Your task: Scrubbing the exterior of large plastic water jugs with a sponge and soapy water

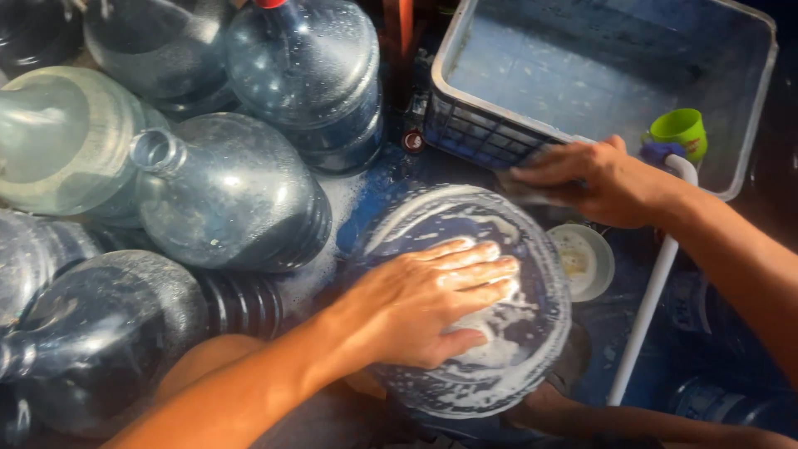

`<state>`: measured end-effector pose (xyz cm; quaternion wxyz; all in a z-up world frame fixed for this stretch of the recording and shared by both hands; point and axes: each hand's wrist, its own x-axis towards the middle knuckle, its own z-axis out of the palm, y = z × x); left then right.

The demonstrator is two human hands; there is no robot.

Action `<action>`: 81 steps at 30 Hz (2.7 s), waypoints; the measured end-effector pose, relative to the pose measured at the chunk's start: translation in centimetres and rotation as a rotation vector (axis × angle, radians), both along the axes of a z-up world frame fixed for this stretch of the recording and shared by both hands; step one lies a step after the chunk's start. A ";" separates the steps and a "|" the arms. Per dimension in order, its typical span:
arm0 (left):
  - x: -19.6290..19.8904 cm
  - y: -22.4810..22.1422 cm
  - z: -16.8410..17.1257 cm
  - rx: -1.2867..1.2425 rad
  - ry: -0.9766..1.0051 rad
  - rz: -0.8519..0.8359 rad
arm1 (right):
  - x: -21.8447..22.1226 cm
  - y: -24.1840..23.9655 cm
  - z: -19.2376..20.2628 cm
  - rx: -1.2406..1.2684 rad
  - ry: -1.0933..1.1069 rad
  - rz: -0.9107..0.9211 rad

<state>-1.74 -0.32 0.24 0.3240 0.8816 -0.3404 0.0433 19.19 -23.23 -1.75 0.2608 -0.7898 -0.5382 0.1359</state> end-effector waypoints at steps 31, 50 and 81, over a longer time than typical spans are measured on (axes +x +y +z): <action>5.7 0.1 -3.0 0.323 0.305 0.471 | -14.2 -2.2 -5.7 0.453 0.212 -0.562; 7.9 -0.7 -4.1 0.273 0.355 0.655 | -13.9 0.8 -5.0 0.714 -0.337 -0.453; 7.6 0.6 -3.9 0.281 0.362 0.559 | -9.4 -1.5 -11.0 0.832 -0.477 -0.032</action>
